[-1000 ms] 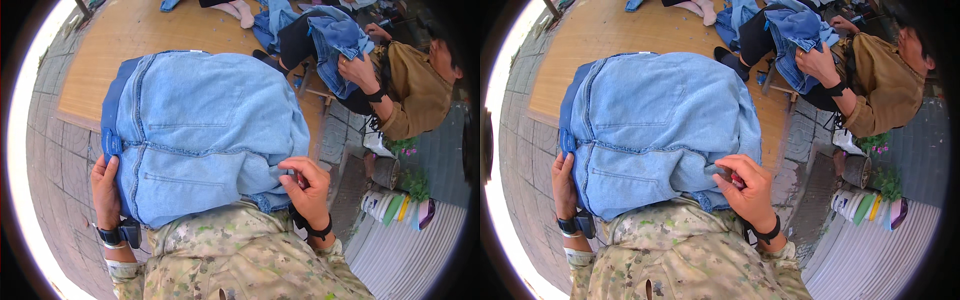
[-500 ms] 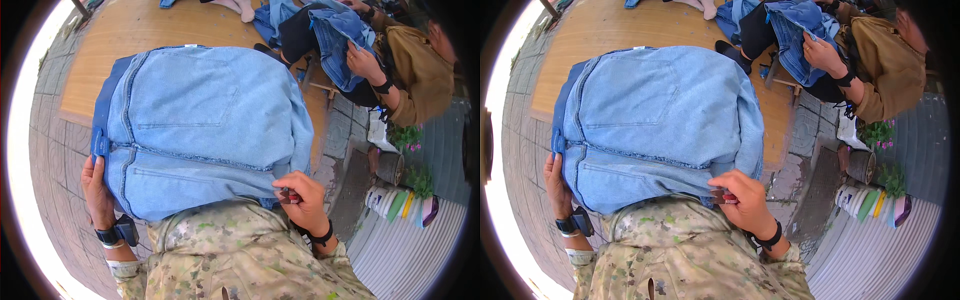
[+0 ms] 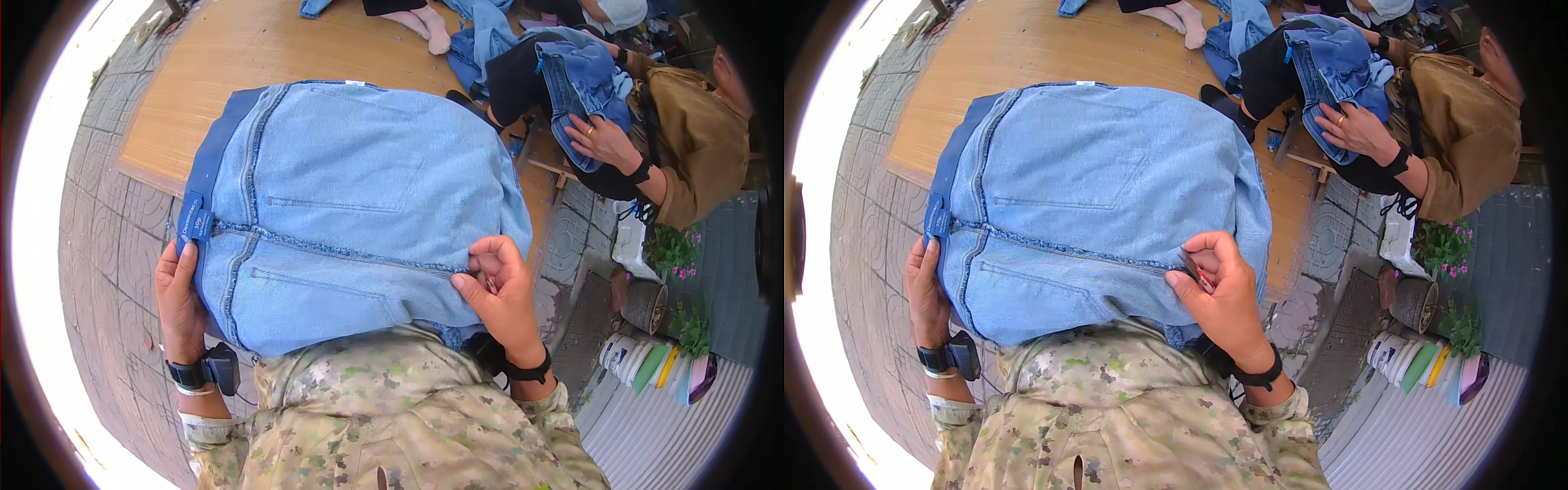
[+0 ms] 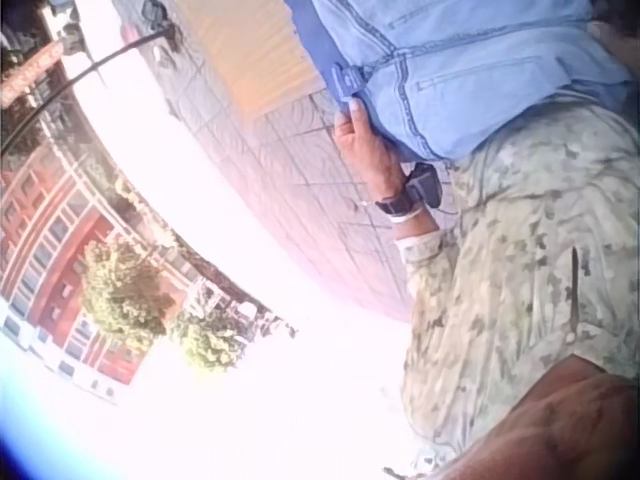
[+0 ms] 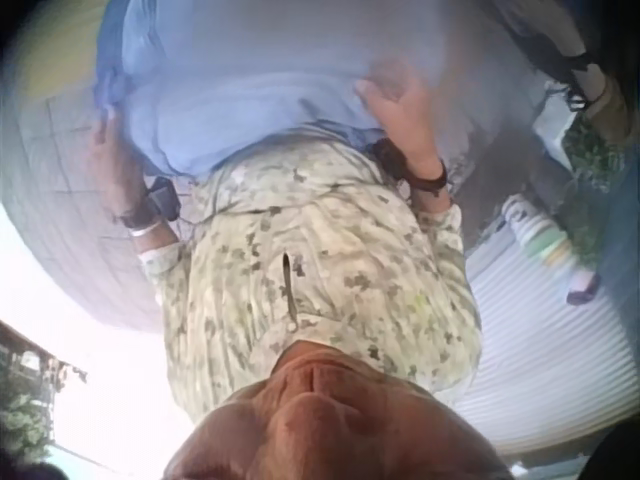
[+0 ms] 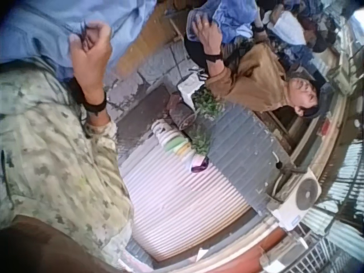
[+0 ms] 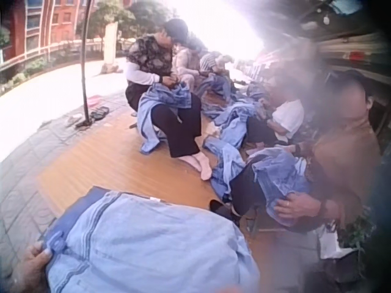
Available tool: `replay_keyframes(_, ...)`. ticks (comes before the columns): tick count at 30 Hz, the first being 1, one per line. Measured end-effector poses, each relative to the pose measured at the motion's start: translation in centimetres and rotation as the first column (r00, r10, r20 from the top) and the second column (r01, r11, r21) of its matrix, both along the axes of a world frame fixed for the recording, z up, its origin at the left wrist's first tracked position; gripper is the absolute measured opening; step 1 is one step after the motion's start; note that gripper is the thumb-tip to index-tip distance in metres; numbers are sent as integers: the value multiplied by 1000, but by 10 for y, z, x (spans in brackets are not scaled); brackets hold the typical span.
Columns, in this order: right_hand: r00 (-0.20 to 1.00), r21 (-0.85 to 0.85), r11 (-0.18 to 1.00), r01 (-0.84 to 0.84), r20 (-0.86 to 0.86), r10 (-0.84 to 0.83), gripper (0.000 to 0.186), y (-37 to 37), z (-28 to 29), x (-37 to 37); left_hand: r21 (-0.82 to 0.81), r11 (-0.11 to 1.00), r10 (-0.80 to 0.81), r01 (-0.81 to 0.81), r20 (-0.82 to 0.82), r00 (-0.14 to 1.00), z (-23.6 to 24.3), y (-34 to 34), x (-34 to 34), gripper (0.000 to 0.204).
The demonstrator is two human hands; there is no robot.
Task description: Manually sewing or repairing denim jeans using a needle and small scissors.
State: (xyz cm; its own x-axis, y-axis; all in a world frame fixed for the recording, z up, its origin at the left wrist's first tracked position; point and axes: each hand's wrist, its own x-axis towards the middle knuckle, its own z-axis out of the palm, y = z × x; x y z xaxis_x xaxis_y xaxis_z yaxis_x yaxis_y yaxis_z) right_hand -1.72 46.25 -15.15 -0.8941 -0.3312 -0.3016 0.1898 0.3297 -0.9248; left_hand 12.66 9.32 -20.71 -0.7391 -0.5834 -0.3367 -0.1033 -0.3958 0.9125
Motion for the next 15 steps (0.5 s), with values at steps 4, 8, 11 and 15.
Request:
replay_keyframes(4, 992, -199, 972, 124, 26, -121, 32, 5, 6, 1, -14, 1000, 24, -24, -3, 1000, 5, 4, 0, 20)
replay_keyframes(8, 965, -203, 958, 204, -125, -232, 29, 12, 6, 1, 5, 1000, 22, -22, -10, 1000, 11, 12, -7, 17)
replay_keyframes(11, 982, -133, 979, 153, -89, -166, 25, 13, 6, -4, 7, 1000, 15, -16, 41, 999, 18, 13, -8, 18)
replay_keyframes(15, 950, 68, 986, 153, -285, -128, 15, 10, 15, -17, -104, 994, -3, 11, 85, 996, 38, 9, -6, 21)
